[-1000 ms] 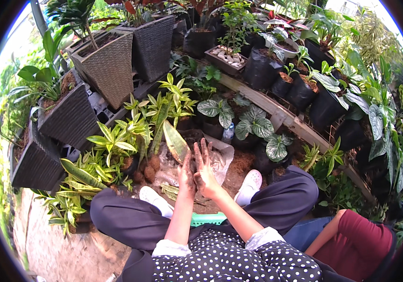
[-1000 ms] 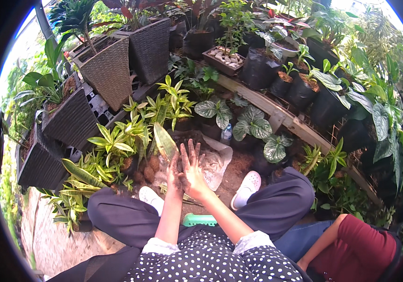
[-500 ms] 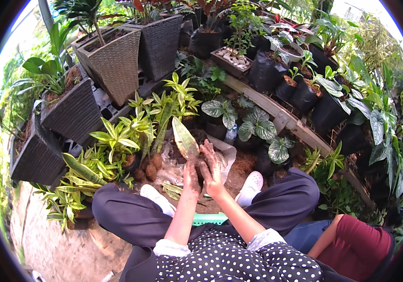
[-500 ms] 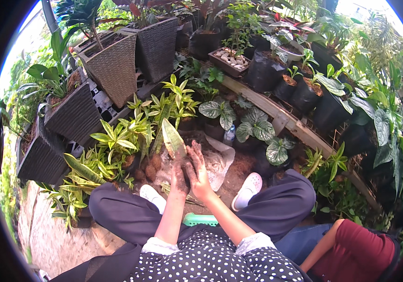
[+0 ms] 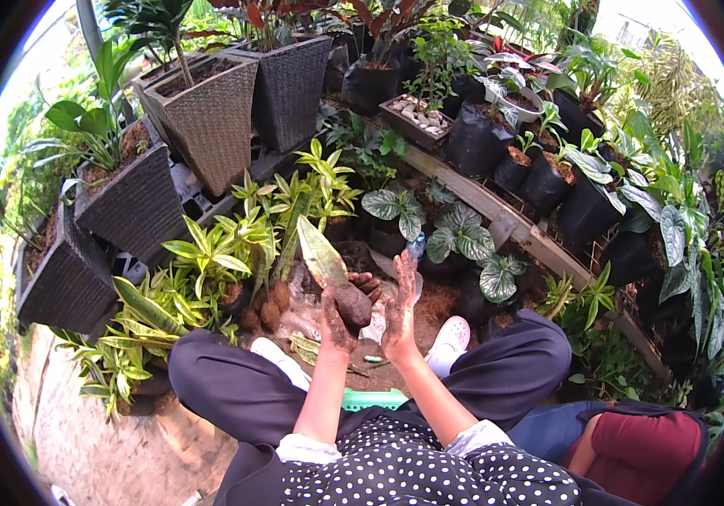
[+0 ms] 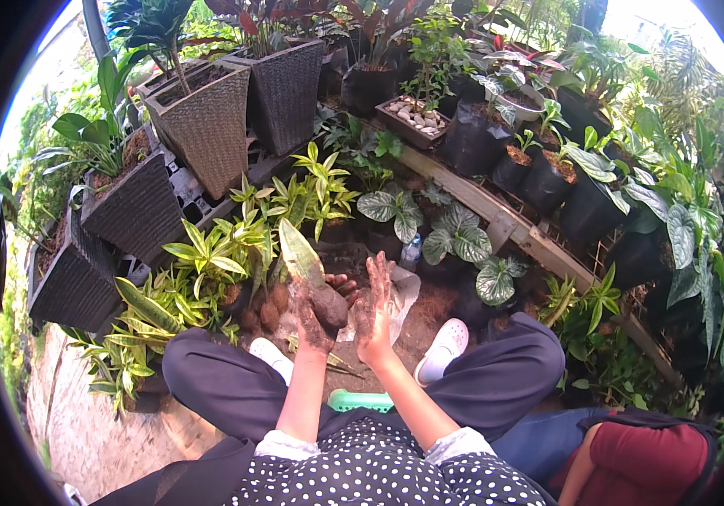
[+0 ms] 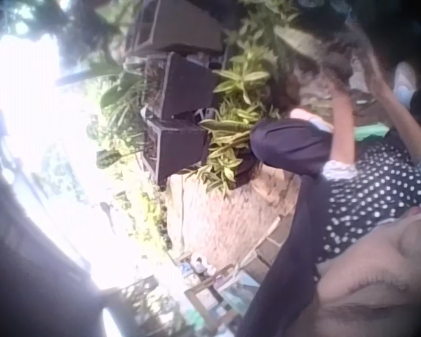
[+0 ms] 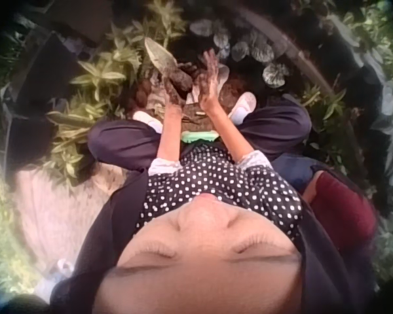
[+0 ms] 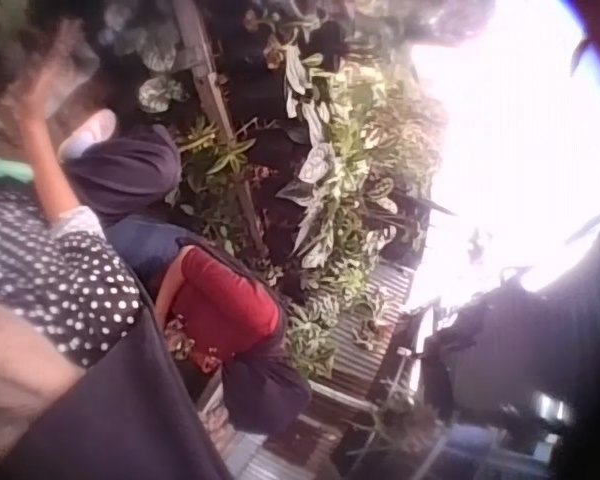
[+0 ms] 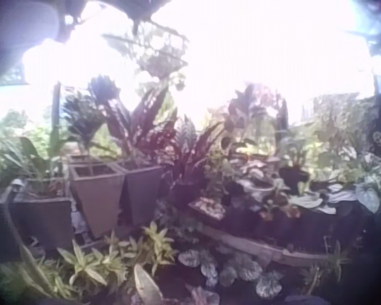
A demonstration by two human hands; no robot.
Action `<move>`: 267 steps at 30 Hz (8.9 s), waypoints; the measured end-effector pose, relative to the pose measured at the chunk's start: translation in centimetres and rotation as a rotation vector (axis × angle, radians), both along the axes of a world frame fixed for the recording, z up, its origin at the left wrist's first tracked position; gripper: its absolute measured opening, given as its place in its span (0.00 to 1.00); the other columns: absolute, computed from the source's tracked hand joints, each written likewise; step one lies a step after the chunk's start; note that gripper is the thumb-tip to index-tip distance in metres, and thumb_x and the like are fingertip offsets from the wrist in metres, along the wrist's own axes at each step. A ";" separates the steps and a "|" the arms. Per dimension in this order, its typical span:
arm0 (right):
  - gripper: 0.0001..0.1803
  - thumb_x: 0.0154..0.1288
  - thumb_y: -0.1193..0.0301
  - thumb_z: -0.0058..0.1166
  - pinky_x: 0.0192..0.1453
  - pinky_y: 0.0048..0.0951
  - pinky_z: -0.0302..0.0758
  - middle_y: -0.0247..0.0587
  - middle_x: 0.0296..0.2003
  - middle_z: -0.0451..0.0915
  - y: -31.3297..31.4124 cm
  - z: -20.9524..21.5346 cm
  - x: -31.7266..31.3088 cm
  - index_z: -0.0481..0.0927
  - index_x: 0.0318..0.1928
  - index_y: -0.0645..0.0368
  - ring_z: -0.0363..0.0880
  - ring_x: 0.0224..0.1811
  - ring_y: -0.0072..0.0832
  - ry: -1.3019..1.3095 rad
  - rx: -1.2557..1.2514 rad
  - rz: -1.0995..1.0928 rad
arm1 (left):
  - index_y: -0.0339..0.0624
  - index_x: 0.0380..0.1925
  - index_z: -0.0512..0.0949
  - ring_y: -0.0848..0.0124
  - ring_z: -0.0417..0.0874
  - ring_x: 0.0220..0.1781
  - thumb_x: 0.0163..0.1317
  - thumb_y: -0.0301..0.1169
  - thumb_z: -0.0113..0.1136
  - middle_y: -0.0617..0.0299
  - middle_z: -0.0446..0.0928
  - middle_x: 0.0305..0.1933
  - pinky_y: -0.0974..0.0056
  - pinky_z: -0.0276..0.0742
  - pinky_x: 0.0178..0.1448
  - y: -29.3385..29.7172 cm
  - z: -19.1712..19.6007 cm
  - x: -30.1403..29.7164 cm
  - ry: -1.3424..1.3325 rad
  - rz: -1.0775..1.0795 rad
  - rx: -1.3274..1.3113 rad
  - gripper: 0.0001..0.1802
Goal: The person sits on a small stool and packs soil around the base of a plant using both hands. They repeatedly scoop soil from a pile and press it into the root area, occasionally adjusting the plant's position.
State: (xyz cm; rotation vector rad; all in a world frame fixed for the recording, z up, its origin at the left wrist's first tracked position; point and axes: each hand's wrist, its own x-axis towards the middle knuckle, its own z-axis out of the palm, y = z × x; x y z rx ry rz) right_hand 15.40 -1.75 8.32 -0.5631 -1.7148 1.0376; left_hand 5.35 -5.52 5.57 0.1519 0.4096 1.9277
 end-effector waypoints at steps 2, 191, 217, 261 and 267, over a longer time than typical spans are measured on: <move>0.33 0.68 0.51 0.35 0.72 0.47 0.35 0.54 0.69 0.48 0.1 0.4 0.3 0.58 0.65 0.60 0.36 0.73 0.48 -0.081 0.131 -0.103 | 0.41 0.35 0.73 0.61 0.77 0.40 0.61 0.44 0.54 0.56 0.75 0.36 0.56 0.74 0.51 -0.2 -1.3 -0.5 -0.056 0.001 -0.018 0.16; 0.29 0.59 0.65 0.48 0.67 0.44 0.58 0.41 0.65 0.59 16.5 -39.2 -21.0 0.64 0.62 0.53 0.55 0.68 0.38 -1.290 0.563 0.858 | 0.38 0.34 0.72 0.70 0.77 0.24 0.61 0.38 0.58 0.60 0.76 0.27 0.65 0.75 0.27 5.7 -26.8 -18.6 0.116 0.341 -0.982 0.13; 0.29 0.55 0.61 0.56 0.59 0.42 0.69 0.57 0.59 0.63 22.8 -40.3 -23.0 0.67 0.54 0.63 0.65 0.60 0.50 -1.238 -0.157 0.322 | 0.38 0.35 0.72 0.70 0.77 0.25 0.62 0.36 0.57 0.61 0.75 0.27 0.64 0.74 0.29 6.3 -26.0 -18.4 0.087 0.356 -0.969 0.12; 0.25 0.46 0.74 0.55 0.56 0.40 0.70 0.49 0.53 0.71 17.5 -37.8 -17.7 0.74 0.51 0.56 0.69 0.57 0.47 -1.284 -0.015 0.433 | 0.38 0.35 0.72 0.70 0.77 0.25 0.63 0.36 0.56 0.60 0.75 0.27 0.65 0.73 0.29 7.1 -25.3 -17.1 0.102 0.344 -0.947 0.12; 0.23 0.51 0.69 0.58 0.55 0.36 0.71 0.47 0.48 0.76 18.3 -36.9 -16.5 0.75 0.51 0.57 0.74 0.50 0.47 -1.139 -0.214 0.185 | 0.39 0.36 0.72 0.70 0.77 0.26 0.63 0.36 0.56 0.61 0.75 0.27 0.65 0.74 0.29 6.8 -25.9 -16.8 0.111 0.321 -0.937 0.11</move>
